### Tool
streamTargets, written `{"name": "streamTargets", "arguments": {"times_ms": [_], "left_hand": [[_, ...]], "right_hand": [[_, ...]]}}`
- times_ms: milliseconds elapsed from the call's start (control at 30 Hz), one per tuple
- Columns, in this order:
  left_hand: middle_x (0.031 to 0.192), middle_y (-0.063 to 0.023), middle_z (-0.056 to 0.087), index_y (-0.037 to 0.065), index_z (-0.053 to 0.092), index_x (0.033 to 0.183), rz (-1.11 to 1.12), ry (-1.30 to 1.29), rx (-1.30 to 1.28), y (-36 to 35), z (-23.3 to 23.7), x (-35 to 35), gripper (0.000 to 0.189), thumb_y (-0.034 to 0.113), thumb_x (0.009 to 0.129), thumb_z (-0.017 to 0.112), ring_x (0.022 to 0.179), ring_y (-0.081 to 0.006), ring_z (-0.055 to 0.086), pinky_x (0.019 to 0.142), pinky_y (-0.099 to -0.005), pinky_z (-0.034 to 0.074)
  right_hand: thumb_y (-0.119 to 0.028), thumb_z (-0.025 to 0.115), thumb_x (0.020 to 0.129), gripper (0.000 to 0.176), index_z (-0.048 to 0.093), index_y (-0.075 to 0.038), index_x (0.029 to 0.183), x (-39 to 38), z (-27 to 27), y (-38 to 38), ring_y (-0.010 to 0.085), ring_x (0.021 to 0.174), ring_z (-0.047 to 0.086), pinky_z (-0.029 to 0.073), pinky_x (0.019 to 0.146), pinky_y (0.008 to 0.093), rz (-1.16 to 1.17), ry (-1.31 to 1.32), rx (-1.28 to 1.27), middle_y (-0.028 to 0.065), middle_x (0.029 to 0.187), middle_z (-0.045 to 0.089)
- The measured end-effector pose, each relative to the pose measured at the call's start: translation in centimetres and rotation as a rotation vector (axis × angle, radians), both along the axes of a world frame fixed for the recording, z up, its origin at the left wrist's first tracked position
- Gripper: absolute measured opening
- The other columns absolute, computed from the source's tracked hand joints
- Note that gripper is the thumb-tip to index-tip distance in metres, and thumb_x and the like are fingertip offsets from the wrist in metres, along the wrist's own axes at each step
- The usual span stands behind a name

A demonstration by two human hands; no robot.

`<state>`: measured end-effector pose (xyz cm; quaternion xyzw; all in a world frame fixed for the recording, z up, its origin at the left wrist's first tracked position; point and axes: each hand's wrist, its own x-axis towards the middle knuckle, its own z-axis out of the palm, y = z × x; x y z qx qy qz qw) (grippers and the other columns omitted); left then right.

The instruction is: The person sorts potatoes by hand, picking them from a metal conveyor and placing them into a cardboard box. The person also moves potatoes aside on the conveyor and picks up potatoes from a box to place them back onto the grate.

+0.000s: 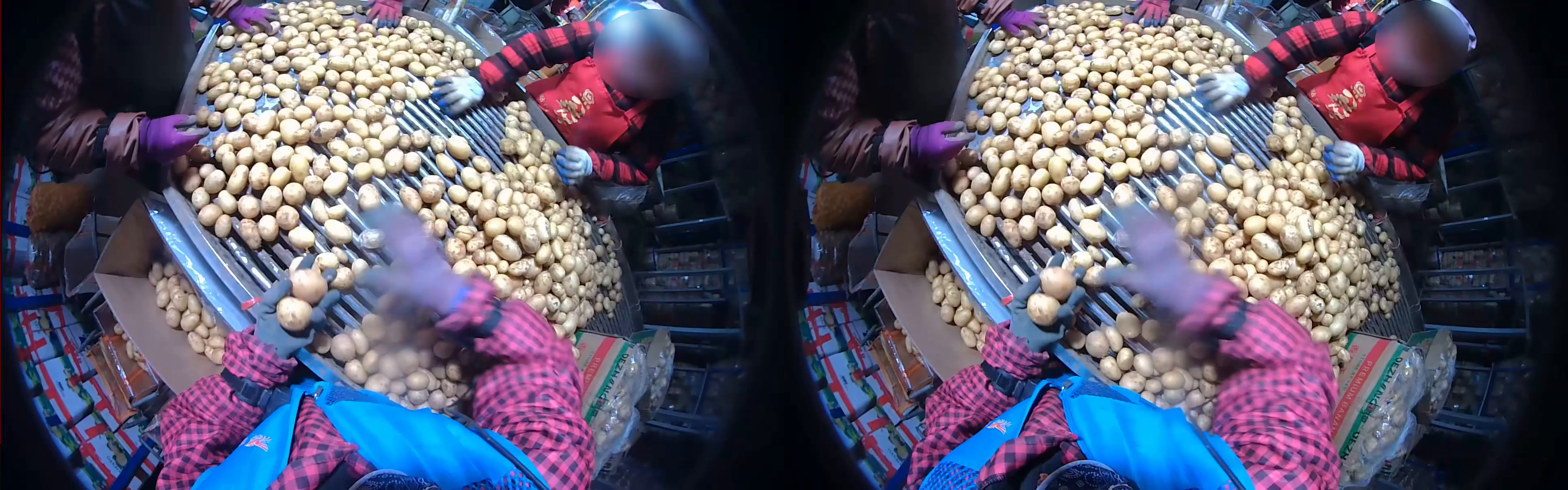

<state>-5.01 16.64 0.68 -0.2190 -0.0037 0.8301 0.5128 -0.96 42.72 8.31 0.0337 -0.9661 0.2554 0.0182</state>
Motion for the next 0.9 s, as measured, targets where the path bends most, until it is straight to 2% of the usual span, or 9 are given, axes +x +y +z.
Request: {"name": "streamTargets", "arguments": {"times_ms": [167,333,367,400,500,667,733,867,900], "left_hand": [[0.147,-0.0192,0.041,0.022,0.039,0.147,-0.028,-0.062,0.033,-0.8,0.0,-0.1,0.054,0.03,0.096,0.054,0.128,-0.0406,0.048,0.089,-0.0456,0.055],[0.145,-0.02,0.044,0.02,0.04,0.147,-0.04,-0.097,0.086,-0.6,-0.1,-0.6,0.053,0.034,0.097,0.052,0.127,-0.0416,0.05,0.09,-0.047,0.055],[0.147,-0.0187,0.042,0.022,0.041,0.146,-0.038,-0.069,-0.009,-0.3,0.8,-0.6,0.052,0.034,0.097,0.051,0.121,-0.0394,0.053,0.081,-0.0422,0.055],[0.149,-0.0173,0.04,0.024,0.042,0.146,-0.033,-0.033,-0.106,0.0,1.4,-0.8,0.052,0.034,0.096,0.05,0.114,-0.0373,0.057,0.071,-0.0373,0.055],[0.147,-0.0171,0.042,0.024,0.043,0.146,-0.006,0.02,-0.16,-0.1,1.7,-0.6,0.05,0.034,0.097,0.049,0.112,-0.0371,0.059,0.069,-0.0356,0.056],[0.146,-0.0177,0.043,0.021,0.042,0.146,0.008,0.013,-0.188,0.1,2.3,-0.4,0.052,0.035,0.097,0.047,0.112,-0.0365,0.059,0.071,-0.0349,0.057],[0.149,-0.0161,0.041,0.022,0.041,0.147,-0.001,-0.036,0.014,0.0,2.0,-0.5,0.052,0.032,0.097,0.051,0.124,-0.0375,0.053,0.088,-0.0441,0.055],[0.149,-0.0187,0.039,0.017,0.038,0.148,-0.033,0.055,0.058,1.3,2.6,-0.3,0.053,0.032,0.099,0.047,0.13,-0.0403,0.046,0.11,-0.0465,0.042],[0.148,-0.0188,0.041,0.023,0.038,0.149,-0.057,0.022,-0.153,1.7,3.2,-0.2,0.055,0.035,0.097,0.05,0.115,-0.0414,0.057,0.075,-0.0401,0.058]], "right_hand": [[-0.02,0.057,0.097,0.053,0.04,0.006,0.14,11.3,-5.2,23.2,0.0274,0.126,0.047,0.04,0.105,0.0354,-1.062,0.562,-0.086,0.0208,0.137,0.049],[-0.04,0.056,0.096,0.065,0.042,0.006,0.14,7.2,-5.9,23.4,0.0369,0.132,0.044,0.036,0.109,0.0408,-1.277,0.395,-0.156,0.0303,0.138,0.046],[-0.049,0.058,0.094,0.074,0.039,0.004,0.142,4.6,-6.8,22.8,0.0357,0.13,0.046,0.037,0.107,0.0399,-1.462,0.228,0.241,0.0283,0.143,0.043],[-0.054,0.06,0.09,0.08,0.04,0.003,0.142,1.6,-6.1,19.7,0.0361,0.13,0.046,0.038,0.107,0.0398,-1.546,0.298,0.009,0.0297,0.141,0.044],[-0.055,0.061,0.088,0.087,0.03,0.0,0.148,-2.7,-10.6,21.0,0.0346,0.142,0.029,0.025,0.116,0.0419,-1.276,0.337,-0.227,0.0228,0.148,0.037],[-0.037,0.064,0.086,0.087,0.018,-0.007,0.153,-5.8,-9.7,17.4,0.0432,0.143,0.021,0.028,0.114,0.0501,-1.284,-0.304,0.447,0.0199,0.157,0.02],[-0.04,0.059,0.087,0.082,0.021,-0.007,0.151,-5.6,-8.1,14.1,0.045,0.14,0.025,0.023,0.115,0.0519,-1.119,-0.395,-0.008,0.0242,0.155,0.02],[-0.054,0.056,0.087,0.087,0.026,0.0,0.148,-2.4,-10.9,6.3,0.0448,0.139,0.024,0.018,0.115,0.0528,-0.466,-0.169,0.562,0.0267,0.151,0.025],[-0.054,0.059,0.085,0.092,0.024,0.003,0.148,-1.9,-9.9,4.1,0.0455,0.138,0.023,0.015,0.116,0.0523,-0.61,-0.176,0.218,0.0266,0.151,0.025]]}}
